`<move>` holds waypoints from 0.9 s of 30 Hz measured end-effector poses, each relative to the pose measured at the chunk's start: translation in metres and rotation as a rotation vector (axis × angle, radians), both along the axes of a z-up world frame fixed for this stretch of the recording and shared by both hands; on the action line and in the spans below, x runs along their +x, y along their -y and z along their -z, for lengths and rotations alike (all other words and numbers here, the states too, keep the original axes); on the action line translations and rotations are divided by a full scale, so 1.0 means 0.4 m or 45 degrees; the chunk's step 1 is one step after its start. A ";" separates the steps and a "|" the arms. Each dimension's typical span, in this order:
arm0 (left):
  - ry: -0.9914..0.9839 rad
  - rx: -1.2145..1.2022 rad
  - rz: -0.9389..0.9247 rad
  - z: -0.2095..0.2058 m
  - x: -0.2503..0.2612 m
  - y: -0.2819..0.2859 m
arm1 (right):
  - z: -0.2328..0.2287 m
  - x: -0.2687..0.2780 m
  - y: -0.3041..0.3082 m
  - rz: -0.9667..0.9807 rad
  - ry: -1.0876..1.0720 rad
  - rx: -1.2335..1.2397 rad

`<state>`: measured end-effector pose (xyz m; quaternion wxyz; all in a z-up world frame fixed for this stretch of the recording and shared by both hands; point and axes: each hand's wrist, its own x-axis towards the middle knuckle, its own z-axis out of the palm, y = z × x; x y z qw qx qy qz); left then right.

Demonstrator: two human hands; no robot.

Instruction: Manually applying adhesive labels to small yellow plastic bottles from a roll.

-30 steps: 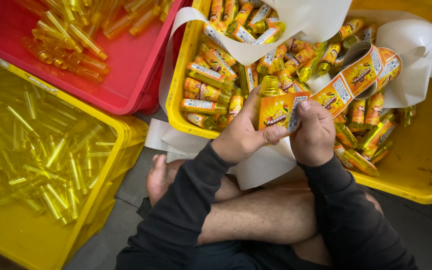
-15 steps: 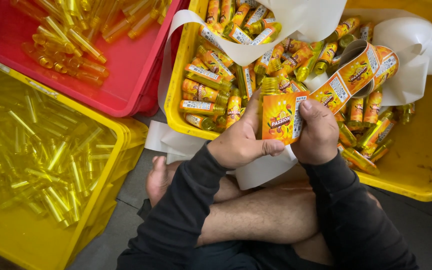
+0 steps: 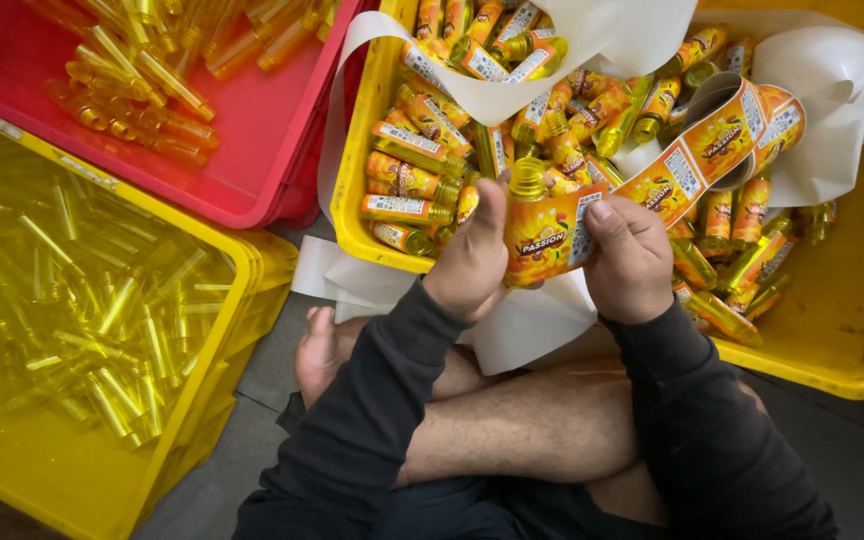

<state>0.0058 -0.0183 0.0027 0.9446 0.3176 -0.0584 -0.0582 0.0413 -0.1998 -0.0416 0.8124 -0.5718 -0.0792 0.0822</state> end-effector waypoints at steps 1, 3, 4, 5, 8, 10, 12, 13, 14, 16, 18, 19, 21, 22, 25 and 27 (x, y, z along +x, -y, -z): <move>0.000 0.001 0.000 0.044 -0.007 0.006 | 0.003 0.005 0.006 0.000 0.000 0.001; 0.036 0.091 -0.003 0.131 -0.022 0.019 | 0.009 0.015 0.018 -0.003 0.097 -0.200; 0.035 0.091 -0.002 0.081 -0.026 0.014 | -0.007 0.011 0.018 -0.002 0.096 -0.200; 0.049 -0.001 0.078 0.031 -0.029 0.008 | -0.023 0.008 0.017 -0.006 0.154 -0.270; 0.072 -0.115 0.147 -0.009 -0.032 0.008 | -0.085 0.006 -0.009 0.000 0.206 -0.356; 0.081 -0.137 0.136 0.006 -0.026 0.011 | -0.113 0.004 -0.024 0.011 0.198 -0.372; 0.052 -0.045 0.039 0.024 -0.012 0.012 | -0.123 0.001 -0.029 0.054 0.225 -0.391; 0.052 -0.044 0.042 0.026 -0.008 0.005 | -0.118 0.004 -0.026 0.057 0.225 -0.391; 0.035 0.092 0.033 0.030 -0.004 -0.003 | -0.113 0.007 -0.022 0.050 0.256 -0.422; 0.020 0.230 0.024 0.031 0.001 -0.013 | -0.126 0.007 -0.029 0.044 0.287 -0.453; -0.042 0.306 0.042 0.027 0.003 -0.016 | -0.163 0.002 -0.051 0.044 0.309 -0.454; -0.042 0.307 0.043 0.028 0.003 -0.015 | -0.171 0.004 -0.053 0.044 0.309 -0.453; -0.076 0.310 0.043 0.034 -0.002 -0.011 | -0.182 0.001 -0.056 0.059 0.350 -0.490; -0.081 0.308 0.047 0.035 -0.001 -0.006 | -0.182 0.000 -0.056 0.061 0.343 -0.492; -0.064 0.276 0.000 0.039 -0.004 0.001 | -0.170 0.000 -0.050 0.087 0.401 -0.532; -0.045 0.347 -0.038 0.043 -0.004 -0.006 | -0.149 0.014 -0.043 0.090 0.412 -0.490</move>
